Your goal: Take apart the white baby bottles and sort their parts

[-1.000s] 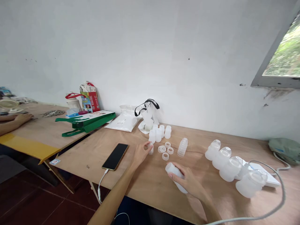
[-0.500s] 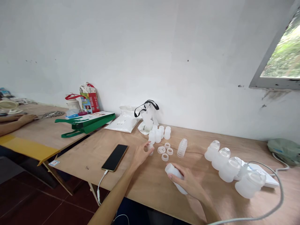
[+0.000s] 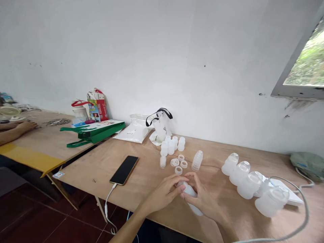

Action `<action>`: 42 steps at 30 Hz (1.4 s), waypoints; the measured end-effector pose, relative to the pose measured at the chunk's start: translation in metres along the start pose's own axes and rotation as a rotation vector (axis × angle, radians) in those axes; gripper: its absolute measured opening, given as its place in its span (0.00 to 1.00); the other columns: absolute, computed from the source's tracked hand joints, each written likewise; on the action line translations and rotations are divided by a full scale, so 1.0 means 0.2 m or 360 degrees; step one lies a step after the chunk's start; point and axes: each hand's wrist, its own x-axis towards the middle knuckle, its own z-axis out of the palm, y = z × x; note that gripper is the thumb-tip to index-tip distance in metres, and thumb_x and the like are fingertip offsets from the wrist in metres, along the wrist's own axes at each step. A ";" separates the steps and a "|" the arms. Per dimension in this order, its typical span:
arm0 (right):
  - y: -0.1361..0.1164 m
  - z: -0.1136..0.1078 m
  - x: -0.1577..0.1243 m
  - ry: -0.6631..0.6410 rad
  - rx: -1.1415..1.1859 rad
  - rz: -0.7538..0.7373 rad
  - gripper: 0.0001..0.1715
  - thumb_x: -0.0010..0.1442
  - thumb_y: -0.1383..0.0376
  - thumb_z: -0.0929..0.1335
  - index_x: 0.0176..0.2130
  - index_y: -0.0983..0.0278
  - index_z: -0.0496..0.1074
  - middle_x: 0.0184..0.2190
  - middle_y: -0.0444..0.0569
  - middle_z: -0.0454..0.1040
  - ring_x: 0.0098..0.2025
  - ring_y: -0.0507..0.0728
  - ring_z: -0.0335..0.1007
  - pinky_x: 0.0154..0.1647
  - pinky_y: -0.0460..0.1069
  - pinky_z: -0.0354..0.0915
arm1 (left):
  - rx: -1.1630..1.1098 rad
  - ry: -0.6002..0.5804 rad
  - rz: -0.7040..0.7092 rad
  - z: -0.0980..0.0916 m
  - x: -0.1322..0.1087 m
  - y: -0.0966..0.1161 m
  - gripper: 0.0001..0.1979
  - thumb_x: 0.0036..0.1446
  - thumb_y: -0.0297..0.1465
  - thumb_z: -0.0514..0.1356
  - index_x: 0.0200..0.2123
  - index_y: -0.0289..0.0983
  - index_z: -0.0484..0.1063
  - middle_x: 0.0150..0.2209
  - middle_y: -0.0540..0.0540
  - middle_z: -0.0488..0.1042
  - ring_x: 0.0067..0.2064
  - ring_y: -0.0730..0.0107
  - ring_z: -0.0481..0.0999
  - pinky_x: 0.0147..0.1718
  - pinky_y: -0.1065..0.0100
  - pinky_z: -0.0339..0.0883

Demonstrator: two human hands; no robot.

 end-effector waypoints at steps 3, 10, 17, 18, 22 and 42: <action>-0.02 -0.01 -0.01 0.0065 -0.0180 0.0013 0.28 0.59 0.56 0.71 0.54 0.54 0.56 0.44 0.45 0.81 0.42 0.60 0.78 0.45 0.53 0.68 | 0.0050 0.0067 -0.0076 0.04 0.00 0.02 0.18 0.71 0.43 0.52 0.57 0.46 0.73 0.53 0.44 0.77 0.51 0.59 0.75 0.53 0.63 0.66; -0.06 0.04 -0.02 0.0290 -0.1092 0.0029 0.20 0.57 0.54 0.70 0.48 0.53 0.66 0.39 0.43 0.82 0.39 0.66 0.81 0.36 0.53 0.65 | 0.0216 0.0409 -0.0391 0.12 0.02 -0.05 0.25 0.69 0.51 0.50 0.29 0.40 0.69 0.29 0.48 0.75 0.33 0.63 0.73 0.34 0.66 0.60; -0.09 0.01 -0.04 0.0345 -0.0838 -0.0049 0.15 0.59 0.52 0.69 0.44 0.53 0.66 0.41 0.42 0.82 0.40 0.62 0.81 0.39 0.52 0.66 | 0.0038 0.0097 -0.0200 0.00 -0.02 0.04 0.20 0.67 0.49 0.57 0.53 0.44 0.72 0.38 0.50 0.78 0.34 0.67 0.72 0.32 0.70 0.60; -0.09 0.00 -0.04 0.0325 -0.0874 -0.0043 0.16 0.58 0.52 0.70 0.44 0.52 0.66 0.41 0.41 0.82 0.40 0.63 0.81 0.39 0.52 0.65 | 0.0042 0.0073 -0.0206 -0.01 -0.02 0.05 0.19 0.67 0.48 0.56 0.53 0.44 0.73 0.37 0.50 0.78 0.35 0.66 0.72 0.33 0.70 0.60; -0.08 0.03 -0.05 0.0287 -0.1131 -0.0027 0.16 0.59 0.53 0.70 0.45 0.52 0.67 0.39 0.41 0.83 0.38 0.64 0.81 0.35 0.52 0.63 | 0.0224 0.0165 -0.0368 0.00 -0.01 0.03 0.23 0.69 0.51 0.51 0.35 0.41 0.75 0.27 0.51 0.74 0.31 0.65 0.72 0.31 0.68 0.58; -0.02 -0.01 -0.03 0.0539 -0.1161 -0.0086 0.13 0.61 0.52 0.67 0.44 0.54 0.65 0.39 0.42 0.83 0.37 0.62 0.82 0.35 0.51 0.66 | 0.0105 -0.0070 -0.0420 -0.03 -0.03 0.02 0.27 0.67 0.53 0.53 0.29 0.36 0.73 0.26 0.53 0.70 0.29 0.71 0.67 0.30 0.70 0.55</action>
